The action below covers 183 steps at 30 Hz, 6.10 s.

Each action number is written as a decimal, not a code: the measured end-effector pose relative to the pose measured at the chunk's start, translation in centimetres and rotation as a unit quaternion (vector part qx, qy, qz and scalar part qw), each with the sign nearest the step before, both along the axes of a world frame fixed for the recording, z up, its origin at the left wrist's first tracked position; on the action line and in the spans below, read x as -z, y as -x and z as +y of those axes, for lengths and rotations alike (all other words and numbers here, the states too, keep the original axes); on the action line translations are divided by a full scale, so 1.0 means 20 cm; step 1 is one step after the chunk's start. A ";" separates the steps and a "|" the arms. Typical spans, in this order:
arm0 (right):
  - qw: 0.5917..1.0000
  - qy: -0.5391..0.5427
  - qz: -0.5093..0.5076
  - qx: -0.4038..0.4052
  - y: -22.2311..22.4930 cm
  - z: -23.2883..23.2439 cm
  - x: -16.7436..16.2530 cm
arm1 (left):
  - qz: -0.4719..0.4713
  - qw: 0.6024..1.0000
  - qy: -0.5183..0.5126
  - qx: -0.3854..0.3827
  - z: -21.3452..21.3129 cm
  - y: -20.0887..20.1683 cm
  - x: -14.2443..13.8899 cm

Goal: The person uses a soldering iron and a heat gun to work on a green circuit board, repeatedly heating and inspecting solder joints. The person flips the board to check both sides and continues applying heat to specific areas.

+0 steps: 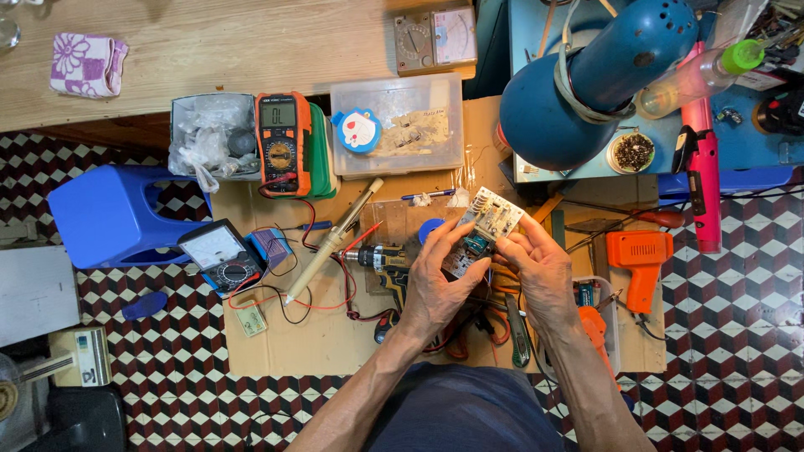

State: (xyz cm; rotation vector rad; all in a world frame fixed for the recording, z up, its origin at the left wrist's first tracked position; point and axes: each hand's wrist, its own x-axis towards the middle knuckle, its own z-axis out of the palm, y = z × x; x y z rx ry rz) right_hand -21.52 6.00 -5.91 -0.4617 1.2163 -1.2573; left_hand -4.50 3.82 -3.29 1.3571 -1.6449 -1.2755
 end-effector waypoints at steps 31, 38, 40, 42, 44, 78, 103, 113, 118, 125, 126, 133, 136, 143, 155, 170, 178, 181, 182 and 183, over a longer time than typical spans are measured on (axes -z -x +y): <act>0.999 -0.021 0.048 0.014 0.02 0.10 -0.07 | 0.248 0.923 -0.292 -0.044 0.08 -0.02 0.02; 1.000 0.000 0.018 -0.019 0.00 0.14 -0.07 | 0.233 0.931 -0.279 -0.026 0.15 -0.03 -0.07; 0.997 0.006 -0.074 -0.017 0.00 0.16 -0.07 | 0.226 0.937 -0.265 -0.020 0.17 -0.03 -0.09; 0.990 0.013 -0.139 -0.008 -0.01 0.18 -0.07 | 0.217 0.942 -0.255 -0.017 0.18 -0.02 -0.10; 0.984 0.022 -0.178 0.012 -0.01 0.21 -0.06 | 0.208 0.945 -0.251 -0.017 0.20 -0.03 -0.12; 0.929 0.016 -0.352 0.116 -0.33 0.54 -0.03 | 0.188 0.969 -0.137 0.083 0.53 -0.47 -0.04; 0.990 -0.085 -0.072 -0.091 0.03 0.97 -0.27 | 0.197 0.971 -0.037 -0.130 0.85 0.01 -0.18; 0.991 -0.045 -0.024 -0.120 0.27 0.97 -0.20 | 0.512 0.805 -0.273 -0.123 0.82 0.12 0.01; 0.990 -0.058 -0.021 -0.123 0.29 0.92 -0.14 | 0.490 0.810 -0.293 -0.132 0.75 0.11 0.10; 0.985 -0.122 0.036 -0.114 0.24 0.72 -0.04 | 0.494 0.823 -0.272 -0.061 0.50 0.07 0.26; 0.984 -0.127 0.046 -0.114 0.22 0.69 -0.02 | 0.486 0.827 -0.275 -0.063 0.46 0.06 0.29; 0.981 -0.130 0.120 -0.084 0.16 0.50 0.01 | 0.461 0.834 -0.297 -0.056 0.28 0.01 0.49; 0.979 -0.122 0.146 -0.074 0.16 0.47 0.02 | 0.479 0.823 -0.303 -0.040 0.24 0.01 0.58; 0.973 -0.164 0.138 -0.081 0.19 0.36 0.19 | 0.476 0.832 -0.285 -0.027 0.18 0.05 0.74; 0.961 -0.179 0.169 -0.124 0.19 0.29 0.28 | 0.407 0.863 -0.272 -0.124 0.17 0.09 0.69; 0.935 -0.096 0.342 -0.013 0.55 0.65 0.10 | 0.411 0.872 -0.222 -0.149 0.22 0.14 0.63; 0.685 -0.329 0.590 -0.274 0.53 1.23 0.39 | 0.376 0.893 -0.215 -0.122 0.23 0.16 0.61; 0.647 -0.254 0.686 -0.214 0.50 1.27 0.56 | 0.372 0.893 -0.220 -0.125 0.25 0.17 0.61; 0.639 -0.256 0.692 -0.218 0.50 1.27 0.59 | 0.369 0.894 -0.218 -0.128 0.25 0.17 0.61; 0.629 -0.257 0.699 -0.220 0.50 1.28 0.61 | 0.365 0.896 -0.222 -0.125 0.26 0.16 0.61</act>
